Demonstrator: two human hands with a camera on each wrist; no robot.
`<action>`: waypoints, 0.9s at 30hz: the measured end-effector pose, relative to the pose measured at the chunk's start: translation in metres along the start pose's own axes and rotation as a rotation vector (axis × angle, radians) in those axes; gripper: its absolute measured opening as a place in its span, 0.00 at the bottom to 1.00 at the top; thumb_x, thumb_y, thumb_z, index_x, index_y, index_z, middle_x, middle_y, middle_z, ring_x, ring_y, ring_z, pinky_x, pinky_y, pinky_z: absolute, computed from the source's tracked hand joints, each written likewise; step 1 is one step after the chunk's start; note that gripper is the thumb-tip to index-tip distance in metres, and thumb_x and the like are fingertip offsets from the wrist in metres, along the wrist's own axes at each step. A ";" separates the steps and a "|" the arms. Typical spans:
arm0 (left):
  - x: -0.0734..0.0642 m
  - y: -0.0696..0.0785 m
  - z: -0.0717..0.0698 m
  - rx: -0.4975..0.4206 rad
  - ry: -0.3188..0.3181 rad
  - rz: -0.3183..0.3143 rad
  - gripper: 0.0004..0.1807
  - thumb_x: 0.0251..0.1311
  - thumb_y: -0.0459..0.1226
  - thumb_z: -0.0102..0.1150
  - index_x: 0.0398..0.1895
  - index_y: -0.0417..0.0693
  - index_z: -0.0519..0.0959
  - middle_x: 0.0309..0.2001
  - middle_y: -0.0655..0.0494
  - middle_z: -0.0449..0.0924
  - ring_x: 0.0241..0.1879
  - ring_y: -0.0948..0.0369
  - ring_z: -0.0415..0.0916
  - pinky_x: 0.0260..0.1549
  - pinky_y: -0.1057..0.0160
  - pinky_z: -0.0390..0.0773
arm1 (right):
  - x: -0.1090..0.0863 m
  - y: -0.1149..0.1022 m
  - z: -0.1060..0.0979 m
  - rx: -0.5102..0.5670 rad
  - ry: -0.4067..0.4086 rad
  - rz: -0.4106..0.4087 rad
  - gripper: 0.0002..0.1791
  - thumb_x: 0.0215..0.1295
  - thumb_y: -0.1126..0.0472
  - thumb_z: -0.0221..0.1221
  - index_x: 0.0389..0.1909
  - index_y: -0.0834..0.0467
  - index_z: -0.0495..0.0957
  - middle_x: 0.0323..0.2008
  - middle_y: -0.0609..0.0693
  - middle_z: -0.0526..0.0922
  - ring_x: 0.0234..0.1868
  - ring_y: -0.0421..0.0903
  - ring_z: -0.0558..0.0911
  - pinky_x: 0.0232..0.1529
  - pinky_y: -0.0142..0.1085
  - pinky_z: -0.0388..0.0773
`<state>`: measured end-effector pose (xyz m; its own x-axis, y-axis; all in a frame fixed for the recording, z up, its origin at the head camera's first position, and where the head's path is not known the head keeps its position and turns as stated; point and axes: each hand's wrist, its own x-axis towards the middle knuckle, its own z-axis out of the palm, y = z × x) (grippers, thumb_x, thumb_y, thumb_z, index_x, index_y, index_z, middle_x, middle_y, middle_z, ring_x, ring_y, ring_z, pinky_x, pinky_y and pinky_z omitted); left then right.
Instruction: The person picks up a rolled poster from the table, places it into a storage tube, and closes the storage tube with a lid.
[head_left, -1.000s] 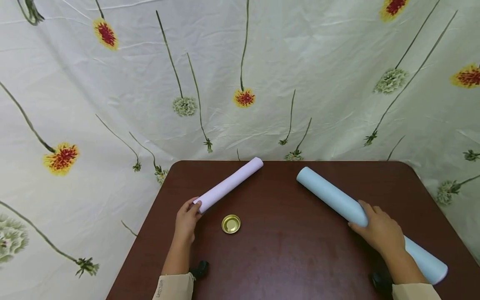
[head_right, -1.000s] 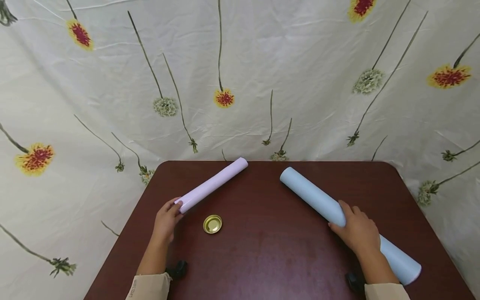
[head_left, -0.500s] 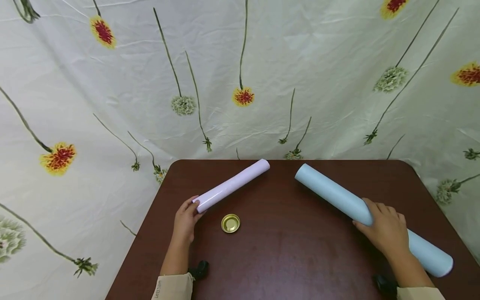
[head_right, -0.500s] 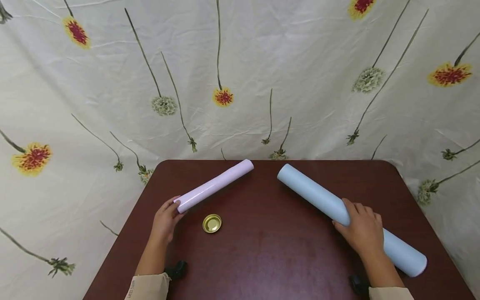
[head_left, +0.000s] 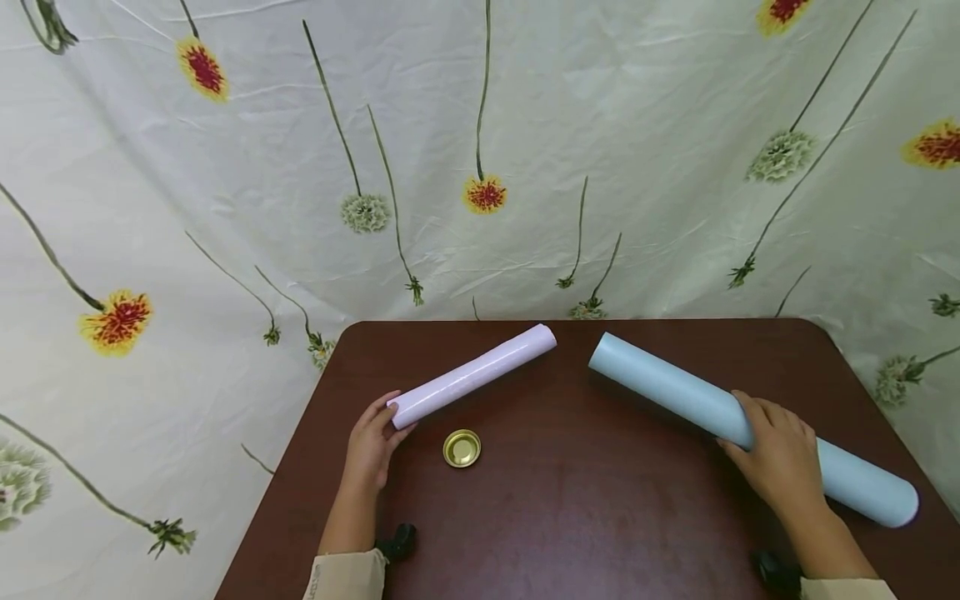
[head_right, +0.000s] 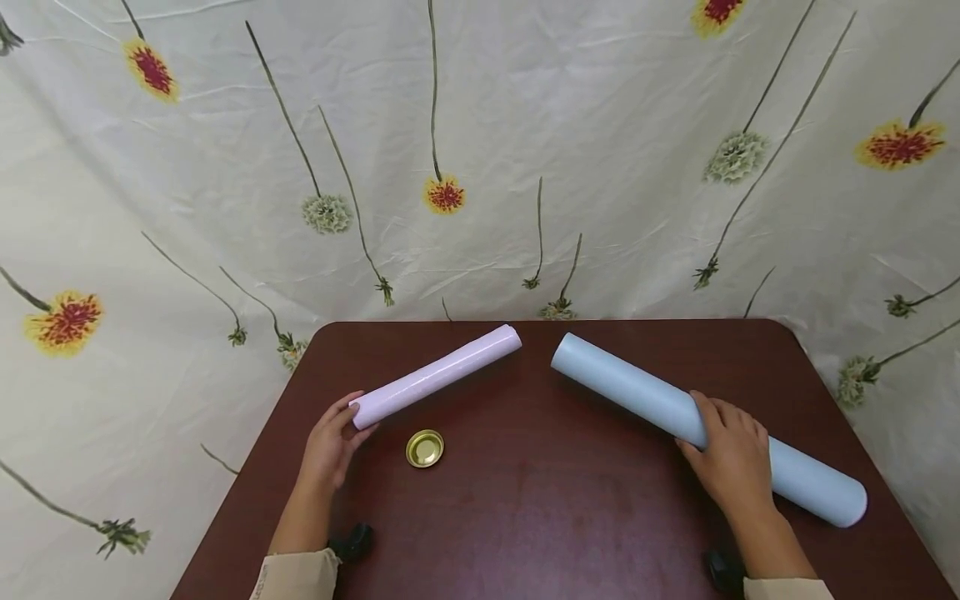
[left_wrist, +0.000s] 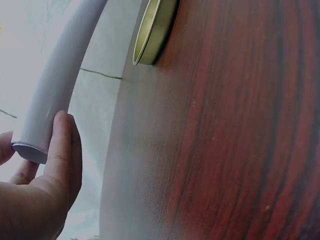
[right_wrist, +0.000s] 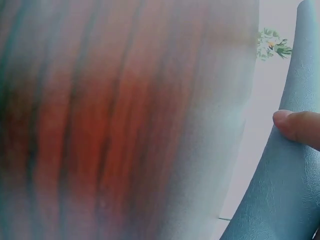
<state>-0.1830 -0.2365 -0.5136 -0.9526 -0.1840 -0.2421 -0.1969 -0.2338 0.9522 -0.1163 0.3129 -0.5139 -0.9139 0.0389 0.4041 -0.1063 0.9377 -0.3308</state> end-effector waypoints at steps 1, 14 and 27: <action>0.000 0.000 0.000 -0.004 -0.005 -0.003 0.24 0.78 0.37 0.43 0.72 0.35 0.63 0.67 0.45 0.63 0.51 0.62 0.78 0.49 0.63 0.84 | 0.000 0.000 0.000 0.006 0.007 -0.004 0.50 0.44 0.61 0.78 0.70 0.60 0.66 0.56 0.72 0.75 0.55 0.73 0.70 0.53 0.69 0.61; -0.003 0.002 0.001 -0.025 -0.065 -0.017 0.25 0.79 0.37 0.41 0.73 0.33 0.62 0.68 0.45 0.62 0.51 0.63 0.78 0.49 0.63 0.84 | -0.004 0.001 0.000 0.041 0.042 -0.015 0.51 0.42 0.65 0.78 0.71 0.57 0.66 0.56 0.71 0.73 0.55 0.73 0.68 0.56 0.69 0.57; -0.010 0.003 0.006 -0.004 -0.102 -0.024 0.27 0.79 0.39 0.43 0.73 0.32 0.62 0.68 0.43 0.62 0.53 0.59 0.76 0.49 0.63 0.84 | -0.007 0.001 0.003 0.076 0.067 -0.035 0.52 0.41 0.69 0.78 0.71 0.56 0.67 0.58 0.70 0.72 0.56 0.73 0.67 0.69 0.69 0.48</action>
<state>-0.1754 -0.2297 -0.5074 -0.9663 -0.0798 -0.2446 -0.2194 -0.2410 0.9454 -0.1115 0.3126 -0.5200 -0.8812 0.0317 0.4717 -0.1697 0.9101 -0.3781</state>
